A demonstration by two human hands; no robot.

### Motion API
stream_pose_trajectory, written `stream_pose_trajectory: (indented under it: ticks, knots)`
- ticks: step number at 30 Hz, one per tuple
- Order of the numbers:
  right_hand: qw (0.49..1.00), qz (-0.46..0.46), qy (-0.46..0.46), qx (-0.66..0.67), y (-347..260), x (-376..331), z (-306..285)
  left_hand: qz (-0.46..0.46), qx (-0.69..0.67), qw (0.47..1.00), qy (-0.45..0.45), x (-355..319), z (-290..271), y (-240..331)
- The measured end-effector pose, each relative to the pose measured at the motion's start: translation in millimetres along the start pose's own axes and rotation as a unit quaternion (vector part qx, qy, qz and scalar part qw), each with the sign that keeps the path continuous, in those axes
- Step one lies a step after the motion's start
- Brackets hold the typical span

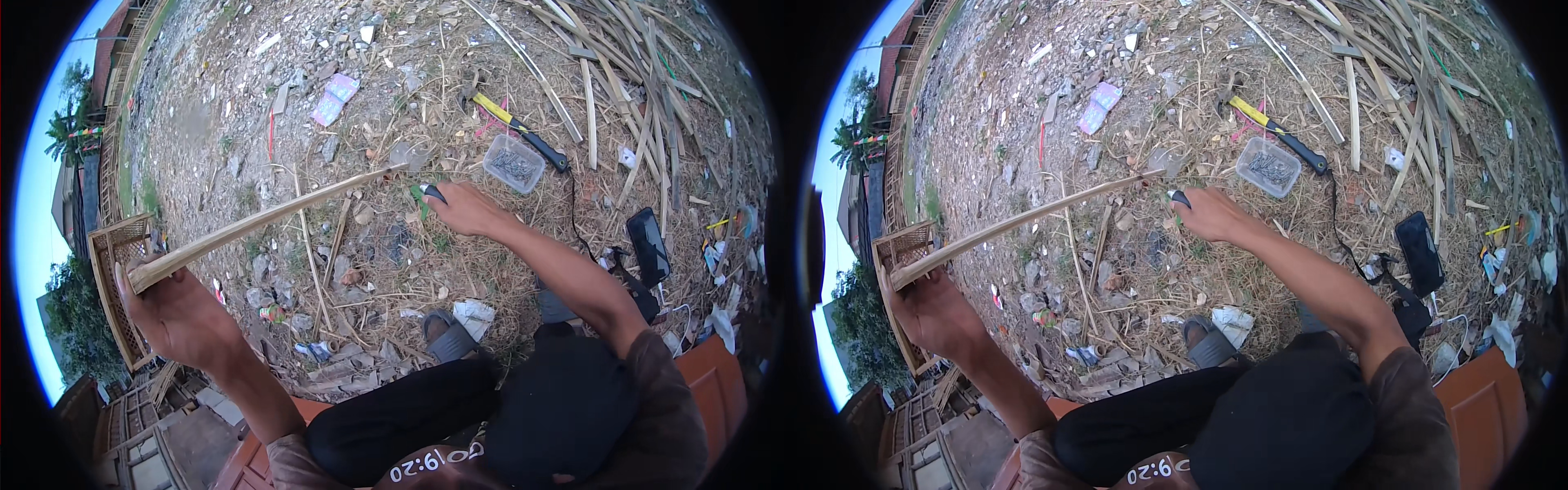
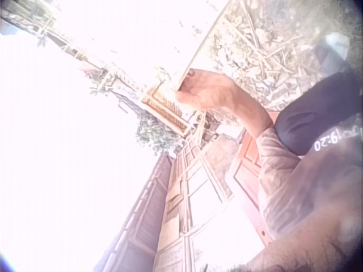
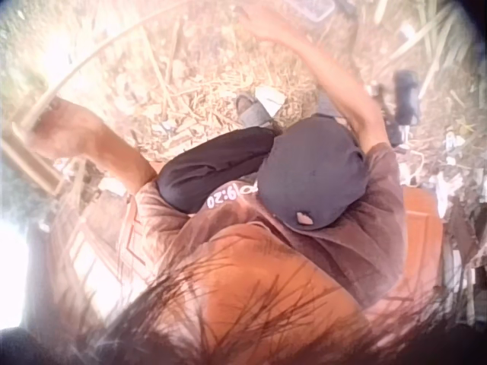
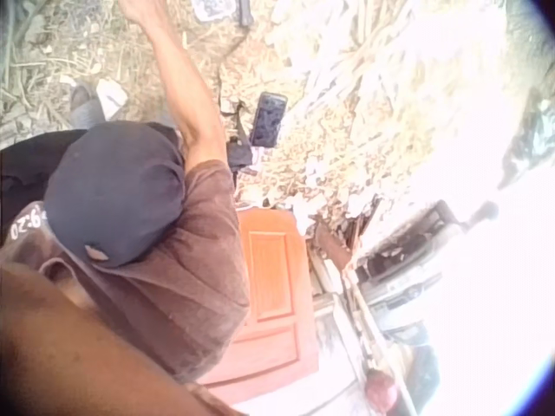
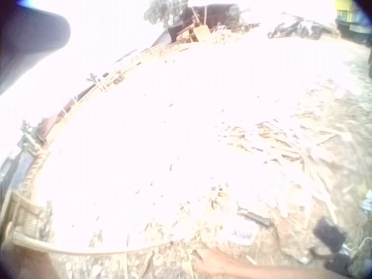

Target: The person carves a strip of bamboo with a large knife, repeatedly shaving off thin layers.

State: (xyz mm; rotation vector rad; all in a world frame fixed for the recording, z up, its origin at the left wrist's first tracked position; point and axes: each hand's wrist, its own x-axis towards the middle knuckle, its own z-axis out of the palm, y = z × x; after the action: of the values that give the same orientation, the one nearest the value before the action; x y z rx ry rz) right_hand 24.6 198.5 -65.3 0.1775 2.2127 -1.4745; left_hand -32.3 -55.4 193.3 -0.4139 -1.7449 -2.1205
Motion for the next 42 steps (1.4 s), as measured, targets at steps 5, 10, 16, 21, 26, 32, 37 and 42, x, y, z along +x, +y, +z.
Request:
stream_pose_trajectory:
  ticks: [5,10,16,21,26,32,37,42]
  knots:
    - [0.998,0.044,0.033,-0.037,34.2,16.6,7.0,-0.006,-0.012,0.999,-0.044,6.9,-5.4,1.6]
    - [0.998,0.047,0.009,-0.029,34.7,9.7,17.3,-0.009,0.0,1.0,-0.028,7.7,-10.4,-0.2]
    - [0.998,0.062,-0.009,-0.028,38.8,13.1,8.1,0.004,0.034,0.999,0.033,7.8,-6.4,2.3]
    - [0.997,0.056,0.021,-0.058,55.7,10.3,-1.6,-0.119,0.014,0.99,-0.076,10.0,-19.4,20.6]
    - [0.999,0.033,0.04,-0.017,59.2,-3.4,-6.3,-0.191,0.044,0.981,0.013,-32.2,-42.0,31.6]
    - [0.982,0.03,0.011,0.185,45.7,-23.3,-15.3,-0.129,0.041,0.985,0.106,-95.7,-78.7,45.7]
    - [0.912,0.037,0.063,0.404,14.3,-16.7,-35.3,-0.092,-0.027,0.995,0.021,-130.3,-102.9,62.1]
    - [0.753,0.01,0.106,0.649,-11.2,2.2,-69.1,-0.08,-0.129,0.988,0.004,-159.3,-111.5,34.0]
